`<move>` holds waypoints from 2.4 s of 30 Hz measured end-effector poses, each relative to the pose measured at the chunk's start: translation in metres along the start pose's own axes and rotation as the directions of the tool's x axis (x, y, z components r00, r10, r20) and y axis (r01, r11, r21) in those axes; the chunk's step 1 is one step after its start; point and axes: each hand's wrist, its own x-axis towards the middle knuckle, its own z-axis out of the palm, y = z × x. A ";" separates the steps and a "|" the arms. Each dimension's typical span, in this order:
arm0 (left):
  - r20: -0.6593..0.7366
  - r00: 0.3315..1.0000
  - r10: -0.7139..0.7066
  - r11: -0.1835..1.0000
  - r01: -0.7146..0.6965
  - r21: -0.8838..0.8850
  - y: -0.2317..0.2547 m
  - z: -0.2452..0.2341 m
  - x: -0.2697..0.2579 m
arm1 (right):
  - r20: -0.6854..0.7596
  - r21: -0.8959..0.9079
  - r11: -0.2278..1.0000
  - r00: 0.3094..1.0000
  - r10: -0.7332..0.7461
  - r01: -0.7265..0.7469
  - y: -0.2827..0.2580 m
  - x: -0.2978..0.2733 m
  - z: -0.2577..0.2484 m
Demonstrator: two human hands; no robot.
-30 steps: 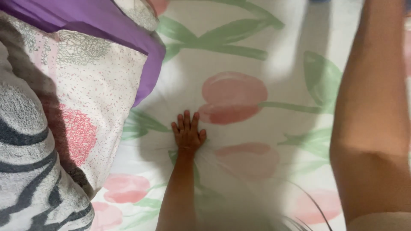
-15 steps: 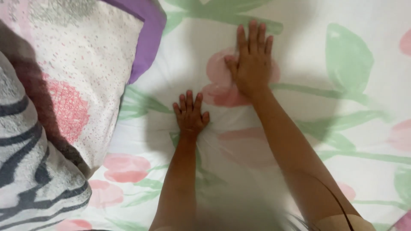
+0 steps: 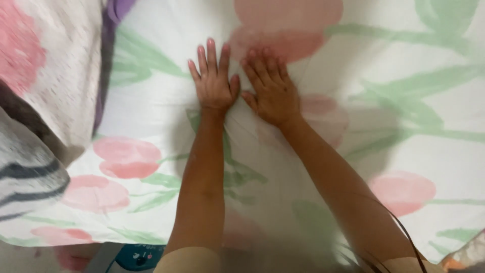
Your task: Smoothing sheets, folding a blanket, and arranging pillows on a bed.
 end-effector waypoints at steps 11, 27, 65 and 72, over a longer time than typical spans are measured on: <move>0.277 0.961 0.002 1.000 -0.002 0.003 0.030 -0.065 -0.038 | 0.080 0.085 0.995 0.996 0.051 -0.058 -0.086 -0.140 0.041; 0.305 0.943 -0.135 0.990 0.139 0.010 0.017 -0.091 -0.431 | 0.173 0.146 0.969 0.959 -0.224 0.200 -0.194 -0.339 0.077; 0.611 0.791 0.025 0.993 -0.089 0.074 0.111 -0.129 -0.521 | 0.568 -0.243 0.939 0.750 0.340 -0.242 -0.095 -0.522 -0.009; 0.700 0.664 0.263 0.911 -0.409 0.046 0.182 -0.102 -0.508 | 0.378 -0.269 0.842 0.752 0.539 -0.468 -0.061 -0.605 -0.002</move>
